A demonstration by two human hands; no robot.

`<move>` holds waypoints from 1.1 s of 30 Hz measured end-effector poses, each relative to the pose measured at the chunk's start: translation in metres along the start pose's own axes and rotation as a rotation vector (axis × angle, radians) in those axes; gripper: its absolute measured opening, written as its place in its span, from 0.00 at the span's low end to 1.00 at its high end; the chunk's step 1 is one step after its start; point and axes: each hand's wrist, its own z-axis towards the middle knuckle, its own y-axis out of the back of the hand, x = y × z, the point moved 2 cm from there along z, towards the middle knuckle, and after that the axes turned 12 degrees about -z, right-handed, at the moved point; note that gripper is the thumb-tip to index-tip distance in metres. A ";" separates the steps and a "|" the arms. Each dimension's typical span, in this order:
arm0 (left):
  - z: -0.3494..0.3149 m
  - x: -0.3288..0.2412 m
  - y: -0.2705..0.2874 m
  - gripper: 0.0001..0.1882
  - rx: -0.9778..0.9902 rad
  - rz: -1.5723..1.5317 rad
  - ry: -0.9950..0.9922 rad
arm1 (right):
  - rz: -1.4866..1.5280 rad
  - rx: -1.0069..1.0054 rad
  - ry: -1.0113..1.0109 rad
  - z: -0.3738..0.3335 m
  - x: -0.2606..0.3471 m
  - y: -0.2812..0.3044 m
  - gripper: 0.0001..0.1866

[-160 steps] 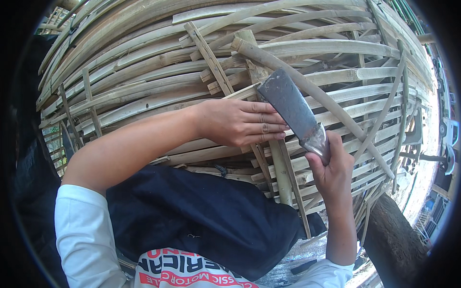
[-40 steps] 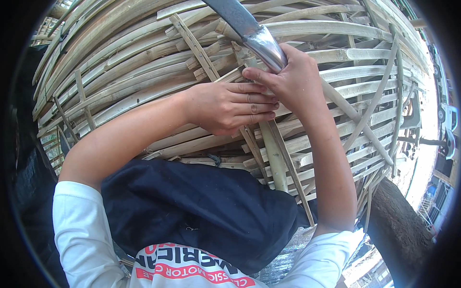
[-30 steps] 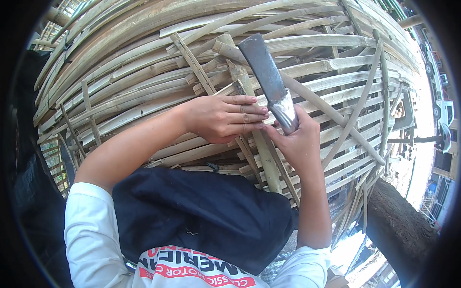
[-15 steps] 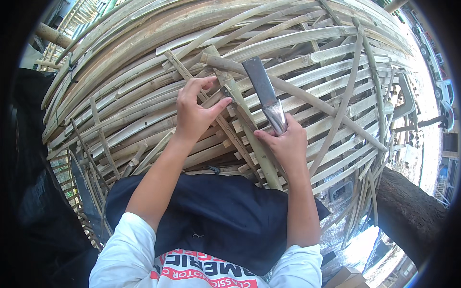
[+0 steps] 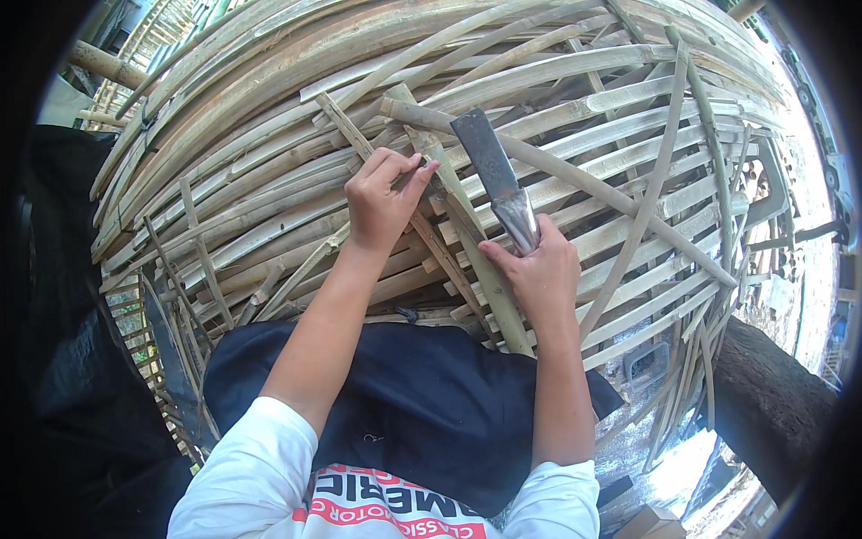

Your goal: The person assembles a lattice structure from bamboo slats with a cleaver and small pins, tapping the pins through the joints to secure the criss-crossed pieces.

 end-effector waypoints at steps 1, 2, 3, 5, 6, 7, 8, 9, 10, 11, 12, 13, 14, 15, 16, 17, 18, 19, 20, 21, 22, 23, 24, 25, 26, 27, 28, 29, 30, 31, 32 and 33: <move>0.002 -0.004 0.000 0.14 0.006 0.034 0.018 | -0.004 -0.003 -0.002 0.000 0.000 0.001 0.31; 0.004 -0.006 0.000 0.17 0.012 0.067 0.035 | 0.002 0.006 -0.013 0.000 -0.001 0.001 0.31; 0.005 -0.005 -0.002 0.17 0.011 0.067 0.036 | 0.009 0.018 -0.021 0.000 0.000 0.001 0.31; 0.006 0.000 -0.005 0.20 -0.019 0.058 0.139 | -0.003 0.012 -0.017 0.000 0.000 0.001 0.32; 0.006 0.001 -0.005 0.20 -0.018 0.057 0.137 | -0.012 0.005 -0.016 -0.001 0.001 0.001 0.32; 0.006 0.004 -0.005 0.20 -0.020 0.018 0.155 | -0.011 0.004 -0.017 -0.001 0.000 0.000 0.32; 0.006 0.006 -0.004 0.19 -0.022 -0.021 0.174 | -0.011 -0.005 -0.010 0.000 0.000 -0.002 0.32; 0.006 0.005 -0.003 0.19 -0.021 -0.024 0.176 | -0.013 -0.014 -0.006 -0.001 -0.001 -0.002 0.32; 0.007 0.004 -0.003 0.19 -0.002 -0.048 0.194 | -0.016 -0.013 -0.008 -0.001 -0.001 -0.002 0.32; 0.008 0.003 -0.002 0.18 0.017 -0.072 0.212 | -0.030 -0.005 -0.020 -0.001 -0.001 -0.001 0.32; 0.007 0.004 -0.002 0.18 0.019 -0.067 0.213 | -0.037 0.005 -0.030 -0.002 -0.001 -0.001 0.32; 0.007 0.005 -0.003 0.18 0.008 -0.078 0.180 | -0.033 0.008 -0.030 -0.002 -0.001 -0.001 0.32; 0.006 0.005 -0.004 0.18 -0.004 -0.090 0.147 | -0.038 0.001 -0.028 -0.001 -0.002 0.000 0.32; 0.006 0.004 -0.006 0.17 -0.013 -0.094 0.156 | -0.043 -0.009 -0.028 -0.001 -0.003 0.000 0.32; 0.006 0.004 -0.006 0.17 -0.010 -0.093 0.155 | -0.040 -0.008 -0.030 -0.001 -0.002 -0.001 0.32; 0.006 0.004 -0.007 0.17 -0.020 -0.091 0.164 | -0.037 -0.018 -0.021 -0.001 -0.002 -0.001 0.32; 0.004 0.004 -0.007 0.17 -0.031 -0.089 0.178 | -0.037 -0.024 -0.014 -0.001 -0.002 -0.002 0.32; 0.004 0.004 -0.006 0.17 -0.028 -0.090 0.183 | -0.039 -0.020 -0.017 -0.001 -0.002 -0.002 0.32; 0.004 0.005 -0.005 0.17 -0.021 -0.099 0.201 | -0.034 -0.014 -0.016 -0.001 -0.001 -0.002 0.32; 0.004 0.006 -0.004 0.17 -0.015 -0.106 0.217 | -0.028 -0.010 -0.013 -0.001 -0.001 -0.002 0.32; 0.004 0.006 -0.004 0.17 -0.015 -0.106 0.221 | -0.029 -0.007 -0.014 -0.001 -0.001 -0.003 0.32; 0.004 0.006 -0.005 0.17 -0.016 -0.112 0.229 | -0.029 -0.022 -0.009 -0.001 -0.002 -0.004 0.32; 0.005 0.006 -0.005 0.17 -0.018 -0.118 0.234 | -0.027 -0.040 -0.001 -0.001 -0.002 -0.004 0.32; 0.004 0.007 -0.004 0.17 -0.020 -0.115 0.235 | -0.027 -0.038 0.002 -0.002 -0.001 -0.004 0.32; 0.004 0.007 -0.003 0.17 -0.017 -0.123 0.239 | -0.019 -0.031 -0.008 -0.002 0.000 -0.004 0.32; 0.005 0.007 -0.004 0.17 -0.017 -0.135 0.241 | -0.014 -0.028 -0.018 -0.002 0.001 -0.003 0.32; 0.005 0.006 -0.004 0.17 -0.022 -0.137 0.241 | -0.017 -0.030 -0.014 -0.003 0.001 -0.002 0.32; 0.005 0.005 -0.003 0.17 -0.016 -0.119 0.237 | -0.036 -0.023 -0.030 -0.003 0.001 -0.002 0.32; 0.006 0.003 -0.001 0.18 -0.013 -0.101 0.231 | -0.053 -0.017 -0.043 -0.003 0.001 -0.002 0.32; 0.006 0.004 0.000 0.18 -0.019 -0.100 0.228 | -0.054 -0.020 -0.037 -0.003 0.002 -0.002 0.32; 0.004 0.006 0.001 0.18 0.010 -0.104 0.248 | -0.043 -0.026 -0.034 -0.004 0.001 -0.004 0.32; 0.005 0.006 0.001 0.19 0.042 -0.114 0.265 | -0.034 -0.036 -0.035 -0.004 0.000 -0.003 0.32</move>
